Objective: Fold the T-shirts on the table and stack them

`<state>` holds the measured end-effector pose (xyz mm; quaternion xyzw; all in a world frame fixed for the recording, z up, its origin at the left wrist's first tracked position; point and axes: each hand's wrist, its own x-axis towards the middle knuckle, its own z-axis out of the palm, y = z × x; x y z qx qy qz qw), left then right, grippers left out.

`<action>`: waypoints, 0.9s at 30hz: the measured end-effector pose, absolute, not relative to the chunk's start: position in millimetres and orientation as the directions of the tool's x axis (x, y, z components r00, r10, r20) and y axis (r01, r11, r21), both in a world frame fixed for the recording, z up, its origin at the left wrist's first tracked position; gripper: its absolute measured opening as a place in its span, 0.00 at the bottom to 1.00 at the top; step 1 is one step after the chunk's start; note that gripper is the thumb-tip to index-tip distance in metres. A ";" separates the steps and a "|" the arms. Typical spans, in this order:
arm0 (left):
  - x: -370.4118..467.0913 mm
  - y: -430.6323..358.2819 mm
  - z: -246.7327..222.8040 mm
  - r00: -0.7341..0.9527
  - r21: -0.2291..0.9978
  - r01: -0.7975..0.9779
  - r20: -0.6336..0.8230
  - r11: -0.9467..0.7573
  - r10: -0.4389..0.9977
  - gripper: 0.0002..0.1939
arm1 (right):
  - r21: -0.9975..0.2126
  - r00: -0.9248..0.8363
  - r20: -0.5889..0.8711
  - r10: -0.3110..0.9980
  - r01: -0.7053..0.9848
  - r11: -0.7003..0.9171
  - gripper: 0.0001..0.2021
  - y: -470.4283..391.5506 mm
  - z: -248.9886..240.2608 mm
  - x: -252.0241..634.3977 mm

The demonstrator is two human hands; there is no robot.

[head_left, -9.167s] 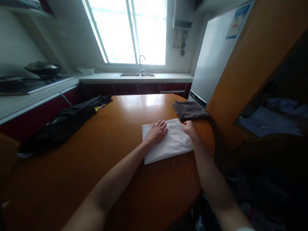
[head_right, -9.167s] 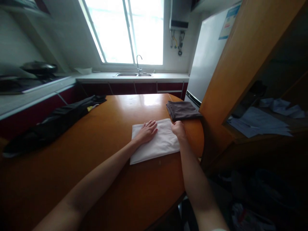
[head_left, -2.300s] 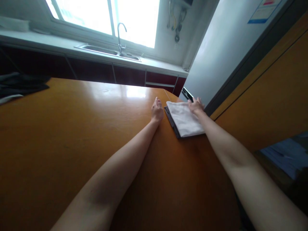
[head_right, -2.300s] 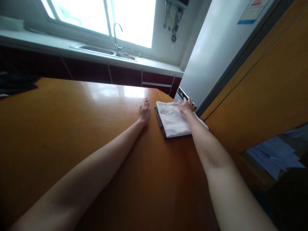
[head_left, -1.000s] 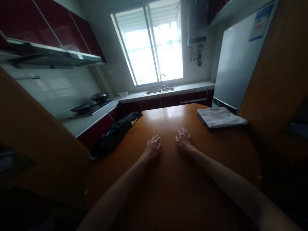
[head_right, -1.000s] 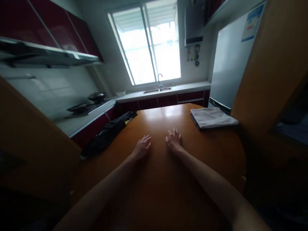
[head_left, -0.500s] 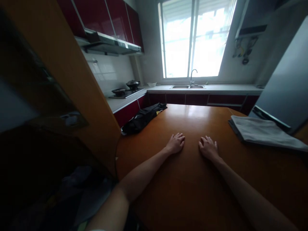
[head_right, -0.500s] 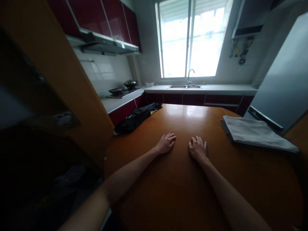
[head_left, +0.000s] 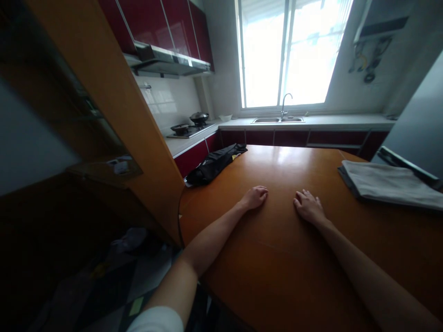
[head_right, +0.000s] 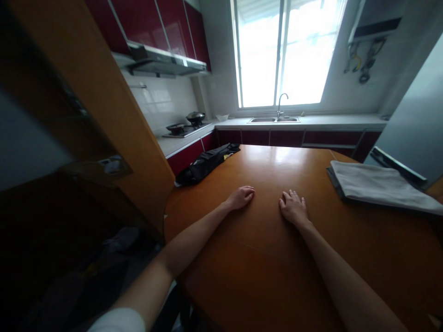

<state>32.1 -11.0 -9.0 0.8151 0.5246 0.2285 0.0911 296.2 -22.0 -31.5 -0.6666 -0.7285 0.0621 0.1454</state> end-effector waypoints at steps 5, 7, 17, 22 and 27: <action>-29.9 1.5 15.2 -0.021 0.403 0.906 0.348 -0.129 0.937 0.16 | -0.266 -0.080 0.111 0.991 0.958 0.107 0.27 -22.2 -29.6 296.4; -61.4 2.7 21.9 -0.225 0.419 0.906 0.370 0.054 0.901 0.20 | -0.263 -0.083 0.103 0.991 0.959 0.107 0.27 -22.0 -29.6 296.7; -121.1 1.4 7.7 -0.614 0.442 0.755 0.217 0.484 0.759 0.24 | -0.264 -0.082 0.123 0.989 0.958 0.112 0.26 -19.1 -34.4 298.4; -116.5 2.3 8.6 -0.610 0.418 0.765 0.225 0.491 0.760 0.21 | -0.264 -0.082 0.124 0.989 0.958 0.112 0.27 -18.9 -34.6 298.8; -102.3 0.6 16.4 -0.547 0.399 0.820 0.337 0.410 0.767 0.21 | -0.265 -0.078 0.107 0.991 0.959 0.104 0.27 -19.9 -31.1 297.1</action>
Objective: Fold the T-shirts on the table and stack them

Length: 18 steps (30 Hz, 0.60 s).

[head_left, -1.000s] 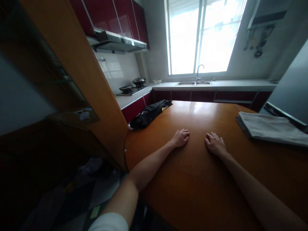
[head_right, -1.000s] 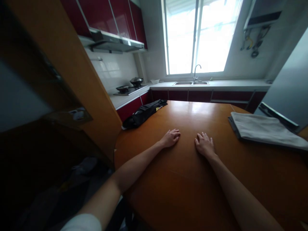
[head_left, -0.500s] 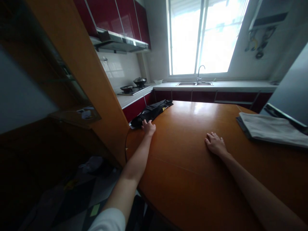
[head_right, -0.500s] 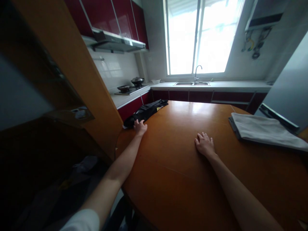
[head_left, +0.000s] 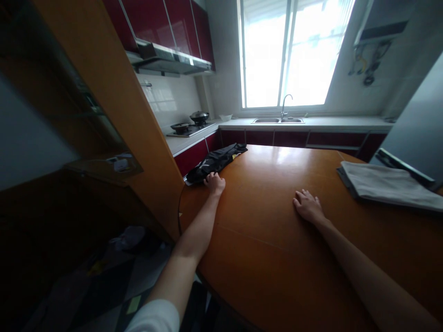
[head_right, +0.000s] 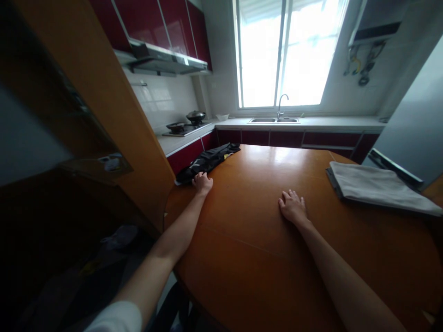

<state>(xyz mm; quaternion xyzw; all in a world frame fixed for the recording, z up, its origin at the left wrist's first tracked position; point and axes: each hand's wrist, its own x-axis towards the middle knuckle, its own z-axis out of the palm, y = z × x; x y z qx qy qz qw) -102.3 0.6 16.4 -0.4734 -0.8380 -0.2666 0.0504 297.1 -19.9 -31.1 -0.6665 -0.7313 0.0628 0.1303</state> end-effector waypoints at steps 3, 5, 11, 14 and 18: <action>-81.5 2.2 21.0 -0.439 0.374 0.882 0.435 0.285 0.787 0.23 | -0.269 -0.077 0.099 0.992 0.958 0.102 0.27 -19.7 -30.6 296.3; -64.0 2.1 21.7 -0.331 0.353 0.921 0.478 0.167 0.814 0.23 | -0.271 -0.076 0.098 0.992 0.957 0.100 0.27 -19.2 -31.1 296.5; -19.2 -5.8 15.9 -0.064 0.328 0.939 0.471 -0.107 0.880 0.26 | -0.265 -0.079 0.111 0.991 0.958 0.107 0.26 -18.1 -32.2 297.4; -8.2 -9.9 15.7 0.059 0.321 0.918 0.469 -0.232 0.881 0.28 | -0.266 -0.079 0.112 0.991 0.958 0.106 0.26 -18.1 -31.9 296.9; 0.3 -15.9 17.7 0.225 0.317 0.858 0.476 -0.404 0.850 0.27 | -0.270 -0.074 0.115 0.991 0.957 0.103 0.26 -18.0 -31.6 296.3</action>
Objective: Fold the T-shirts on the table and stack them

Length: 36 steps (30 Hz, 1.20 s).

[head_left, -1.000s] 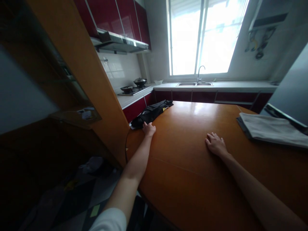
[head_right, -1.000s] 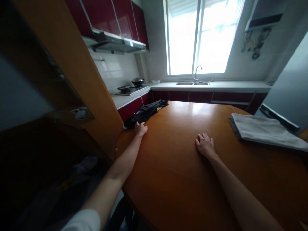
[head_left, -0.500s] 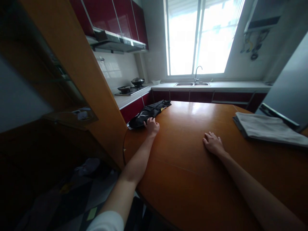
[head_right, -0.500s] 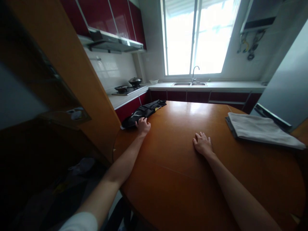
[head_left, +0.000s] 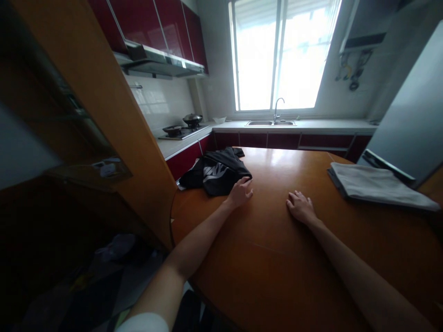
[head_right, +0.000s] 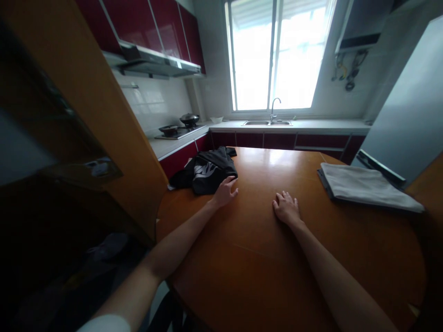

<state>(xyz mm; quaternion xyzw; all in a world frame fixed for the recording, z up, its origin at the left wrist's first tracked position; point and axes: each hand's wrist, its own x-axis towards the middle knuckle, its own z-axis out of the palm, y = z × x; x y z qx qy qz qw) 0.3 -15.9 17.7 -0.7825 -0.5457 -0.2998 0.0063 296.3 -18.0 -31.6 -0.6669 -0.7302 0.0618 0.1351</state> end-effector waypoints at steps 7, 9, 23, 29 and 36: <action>25.9 -37.0 15.4 0.673 0.374 0.529 0.361 -0.761 0.645 0.25 | -0.274 -0.072 0.111 0.991 0.957 0.100 0.26 -18.6 -30.0 295.0; 29.9 -39.4 18.0 0.719 0.371 0.498 0.328 -0.783 0.613 0.22 | -0.276 -0.070 0.108 0.992 0.956 0.098 0.26 -18.6 -29.4 294.9; -33.9 -26.0 38.0 -0.030 0.007 1.000 0.049 0.030 0.998 0.18 | -0.338 -0.074 0.131 0.989 0.934 0.115 0.23 -21.9 -25.3 289.8; 1.4 -37.2 34.3 0.192 0.049 0.980 0.018 -0.193 0.981 0.18 | -0.418 -0.009 0.263 0.965 0.900 0.122 0.20 -33.1 -9.0 281.7; 17.7 -20.6 16.9 0.573 0.583 0.462 0.379 -0.668 0.727 0.19 | -0.361 -0.308 0.477 0.823 0.785 0.504 0.14 -76.8 18.7 245.5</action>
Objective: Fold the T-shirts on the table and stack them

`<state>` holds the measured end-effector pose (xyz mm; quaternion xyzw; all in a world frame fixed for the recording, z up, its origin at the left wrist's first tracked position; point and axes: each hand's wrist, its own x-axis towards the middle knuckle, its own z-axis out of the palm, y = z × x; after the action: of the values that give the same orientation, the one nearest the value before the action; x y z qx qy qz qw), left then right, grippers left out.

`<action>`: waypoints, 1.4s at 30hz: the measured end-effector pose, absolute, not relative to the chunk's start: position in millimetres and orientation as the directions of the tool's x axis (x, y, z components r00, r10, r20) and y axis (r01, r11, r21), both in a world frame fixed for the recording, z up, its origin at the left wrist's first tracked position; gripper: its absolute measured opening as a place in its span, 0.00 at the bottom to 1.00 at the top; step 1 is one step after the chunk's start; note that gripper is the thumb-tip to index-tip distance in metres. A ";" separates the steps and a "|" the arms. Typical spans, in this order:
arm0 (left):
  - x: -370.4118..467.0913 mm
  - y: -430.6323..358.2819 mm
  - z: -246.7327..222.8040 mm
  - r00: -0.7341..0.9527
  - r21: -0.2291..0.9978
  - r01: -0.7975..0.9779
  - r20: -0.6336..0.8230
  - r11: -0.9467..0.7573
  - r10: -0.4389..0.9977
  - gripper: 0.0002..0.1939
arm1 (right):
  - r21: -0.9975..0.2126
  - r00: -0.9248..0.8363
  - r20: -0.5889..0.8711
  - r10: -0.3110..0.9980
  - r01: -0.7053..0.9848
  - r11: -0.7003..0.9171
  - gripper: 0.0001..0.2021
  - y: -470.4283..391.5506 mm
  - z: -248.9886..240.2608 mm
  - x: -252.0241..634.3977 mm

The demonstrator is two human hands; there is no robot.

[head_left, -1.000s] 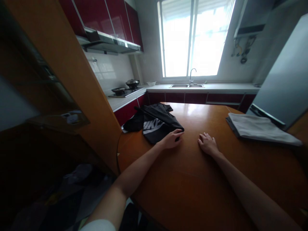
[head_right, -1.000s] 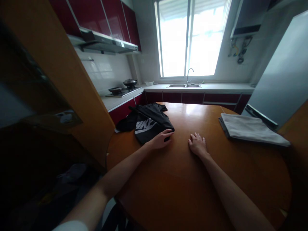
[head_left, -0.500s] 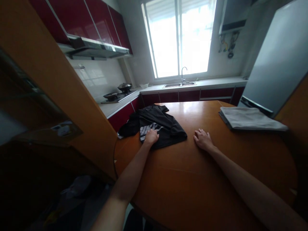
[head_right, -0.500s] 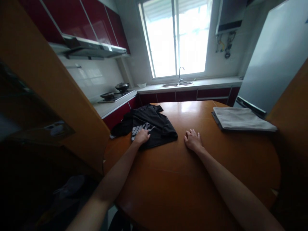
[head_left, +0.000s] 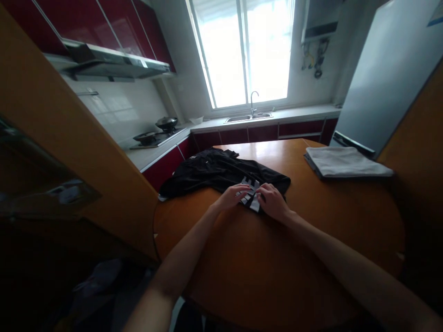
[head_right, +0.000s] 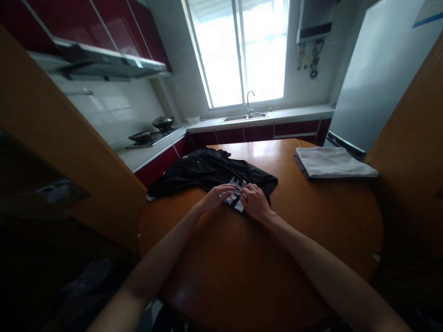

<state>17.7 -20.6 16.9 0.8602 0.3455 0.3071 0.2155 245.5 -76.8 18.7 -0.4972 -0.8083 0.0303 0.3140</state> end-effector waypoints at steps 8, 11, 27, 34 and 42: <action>-53.6 7.4 13.6 -0.047 0.326 0.944 0.306 -0.059 0.951 0.17 | -0.175 -0.491 0.248 0.835 0.825 0.537 0.14 -104.4 15.1 224.8; -63.4 5.9 14.1 -0.087 0.288 0.958 0.257 0.010 0.963 0.17 | -0.131 -0.358 0.218 0.908 0.911 0.390 0.19 -100.2 16.0 229.3; -13.2 -12.7 28.5 0.199 0.275 0.913 0.346 -0.302 0.917 0.16 | -0.279 0.121 0.271 0.955 0.959 -0.043 0.20 -43.6 19.0 301.9; -40.6 -10.0 29.8 0.066 0.117 0.990 0.118 -0.080 0.991 0.16 | -0.213 -0.010 0.161 0.987 0.976 0.044 0.23 -63.2 3.8 266.6; -4.2 -44.0 45.7 0.091 0.028 0.996 -0.079 -0.089 0.993 0.22 | -0.334 0.045 0.098 0.994 0.943 -0.010 0.23 -29.6 -8.9 305.9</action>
<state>-4.2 -44.0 45.7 0.7376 0.6739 -0.0197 0.0371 305.9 -29.6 -8.9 -0.7057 -0.6861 0.0825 0.1561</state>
